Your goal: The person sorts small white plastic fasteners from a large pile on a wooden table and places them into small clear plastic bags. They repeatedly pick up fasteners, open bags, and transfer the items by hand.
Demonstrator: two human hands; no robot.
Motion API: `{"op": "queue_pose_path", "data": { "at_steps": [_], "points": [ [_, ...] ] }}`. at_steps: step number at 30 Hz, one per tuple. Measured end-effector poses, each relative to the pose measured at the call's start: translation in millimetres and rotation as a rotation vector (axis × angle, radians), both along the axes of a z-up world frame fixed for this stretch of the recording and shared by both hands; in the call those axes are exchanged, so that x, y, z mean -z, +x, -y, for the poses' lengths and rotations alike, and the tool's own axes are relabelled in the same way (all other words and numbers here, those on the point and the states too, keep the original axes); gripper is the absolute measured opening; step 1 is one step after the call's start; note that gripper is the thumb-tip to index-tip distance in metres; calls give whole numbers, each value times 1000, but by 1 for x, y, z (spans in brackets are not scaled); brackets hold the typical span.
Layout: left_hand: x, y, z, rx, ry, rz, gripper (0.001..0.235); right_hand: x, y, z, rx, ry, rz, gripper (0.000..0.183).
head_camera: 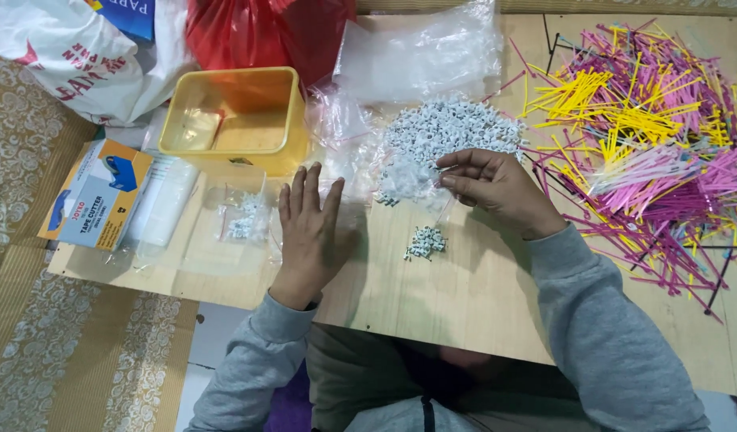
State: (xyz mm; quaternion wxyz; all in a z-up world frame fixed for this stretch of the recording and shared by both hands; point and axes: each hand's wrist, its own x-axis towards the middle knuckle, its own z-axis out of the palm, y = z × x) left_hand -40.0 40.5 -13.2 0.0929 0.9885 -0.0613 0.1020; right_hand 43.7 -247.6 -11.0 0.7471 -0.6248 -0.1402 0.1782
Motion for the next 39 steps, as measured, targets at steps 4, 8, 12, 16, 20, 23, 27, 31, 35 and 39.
{"op": "queue_pose_path", "data": {
  "at_steps": [4, 8, 12, 16, 20, 23, 27, 31, 35, 39],
  "points": [
    [-15, 2, 14, -14, 9, -4, 78, -1, -2, 7, 25, -12, 11, 34],
    [-37, 10, 43, 304, -198, -25, 96, -1, 0, 12, 3, -60, 56, 36],
    [-28, 39, 80, 578, -257, -42, 119, -13, -4, 13, 15, -179, 124, 37],
    [1, 72, 89, 705, -221, 96, 110, -4, 0, 18, 54, -178, 145, 38],
    [16, 84, 90, 754, -377, 200, 85, 9, 0, 23, 129, -118, 89, 37],
    [30, 88, 88, 746, -450, 234, 73, 13, -1, 17, 156, -16, 18, 39],
    [50, 93, 84, 688, -471, 261, 70, 25, -4, 12, 179, 63, -31, 38],
    [49, 94, 79, 656, -454, 301, 69, 16, -9, 6, 150, -60, 51, 44],
    [30, 85, 84, 650, -493, 402, 81, 37, -6, 5, 243, -118, 141, 38],
    [40, 83, 87, 658, -482, 435, 78, 36, -6, 1, 276, -168, 224, 39]
  ]
}}
